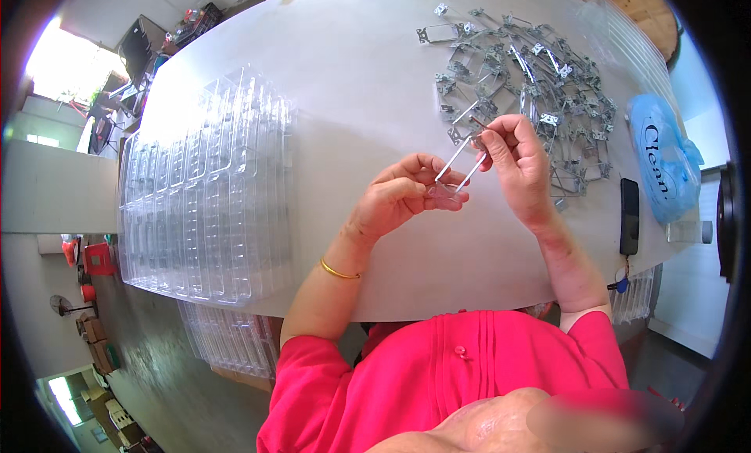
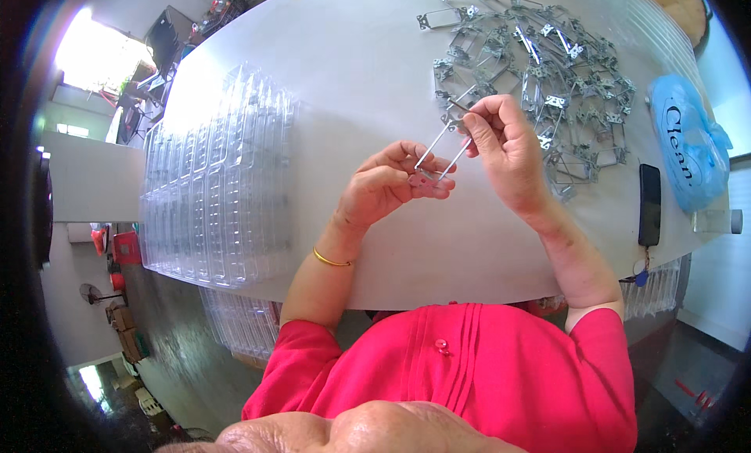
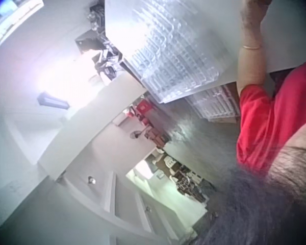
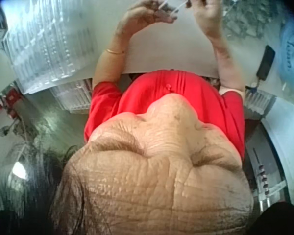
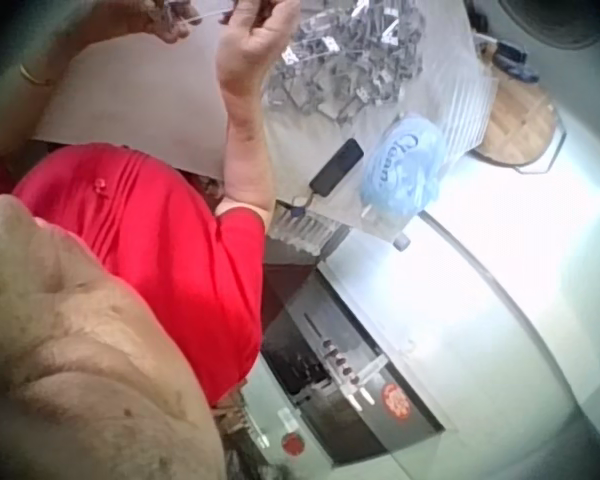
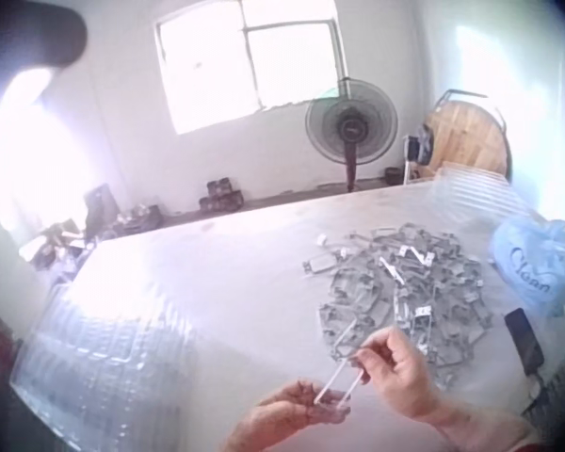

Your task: Manually assembling small metal bracket components using a pin tool and placing them into plastic blister packs.

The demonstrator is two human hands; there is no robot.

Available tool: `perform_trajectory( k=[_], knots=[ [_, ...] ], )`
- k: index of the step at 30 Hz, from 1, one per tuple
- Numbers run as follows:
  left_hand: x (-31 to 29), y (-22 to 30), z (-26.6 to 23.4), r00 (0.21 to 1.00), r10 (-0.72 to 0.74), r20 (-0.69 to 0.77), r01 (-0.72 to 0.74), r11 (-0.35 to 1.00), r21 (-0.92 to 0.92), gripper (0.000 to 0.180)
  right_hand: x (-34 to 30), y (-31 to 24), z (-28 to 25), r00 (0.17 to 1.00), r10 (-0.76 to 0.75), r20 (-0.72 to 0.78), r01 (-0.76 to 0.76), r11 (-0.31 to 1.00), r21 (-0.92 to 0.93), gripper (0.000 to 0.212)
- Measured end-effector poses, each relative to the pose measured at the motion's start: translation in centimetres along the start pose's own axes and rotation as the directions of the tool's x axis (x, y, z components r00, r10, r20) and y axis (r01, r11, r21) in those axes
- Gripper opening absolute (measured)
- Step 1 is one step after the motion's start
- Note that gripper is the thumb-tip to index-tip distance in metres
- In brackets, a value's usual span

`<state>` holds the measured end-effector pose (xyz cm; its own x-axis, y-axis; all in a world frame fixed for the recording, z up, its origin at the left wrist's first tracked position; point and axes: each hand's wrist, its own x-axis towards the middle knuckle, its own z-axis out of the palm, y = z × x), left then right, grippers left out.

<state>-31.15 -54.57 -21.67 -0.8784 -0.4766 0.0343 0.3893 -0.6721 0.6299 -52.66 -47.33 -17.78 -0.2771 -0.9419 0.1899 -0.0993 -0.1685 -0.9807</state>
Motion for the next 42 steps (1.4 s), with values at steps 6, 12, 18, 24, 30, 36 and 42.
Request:
perform_trajectory(
  k=[6, 12, 18, 24, 30, 36, 42],
  knots=[
    [-0.1, -0.5, -0.2, 0.998, -0.059, 0.016, 0.059, 0.998, 0.0, 0.023, 0.0, 0.2, 1.1, 0.996, -0.083, 0.043, 0.088, 0.989, -0.122, 0.01],
    [-0.1, -1.3, -0.5, 1.0, 0.014, -0.005, -0.013, 0.985, 0.173, 0.02, -0.1, 0.3, 1.3, 0.991, -0.119, 0.068, 0.129, 0.978, -0.164, 0.009],
    [-0.2, -1.0, -0.5, 0.998, 0.016, -0.055, -0.006, 0.986, 0.169, 0.017, 0.0, -0.8, 0.4, 0.953, -0.3, 0.036, 0.29, 0.874, -0.39, 0.005],
    [-0.3, -0.8, -0.7, 0.996, 0.034, -0.082, -0.018, 0.981, 0.193, 0.016, -0.8, -0.8, 0.4, 0.967, -0.246, 0.06, 0.247, 0.859, -0.449, 0.004],
    [-0.2, -0.9, -1.0, 0.996, 0.03, -0.079, -0.009, 0.97, 0.243, 0.017, -1.0, -1.3, 0.3, 0.972, -0.226, 0.056, 0.226, 0.855, -0.468, 0.004],
    [-0.1, -0.6, -1.2, 0.994, 0.037, -0.106, 0.004, 0.931, 0.365, 0.017, -1.1, -2.1, 0.0, 0.977, -0.201, 0.069, 0.208, 0.841, -0.499, 0.005],
    [-0.2, -0.2, -0.8, 0.991, 0.034, -0.131, 0.02, 0.92, 0.39, 0.02, -1.3, -2.4, -0.1, 0.973, -0.207, 0.106, 0.231, 0.816, -0.53, 0.006]
  ],
)
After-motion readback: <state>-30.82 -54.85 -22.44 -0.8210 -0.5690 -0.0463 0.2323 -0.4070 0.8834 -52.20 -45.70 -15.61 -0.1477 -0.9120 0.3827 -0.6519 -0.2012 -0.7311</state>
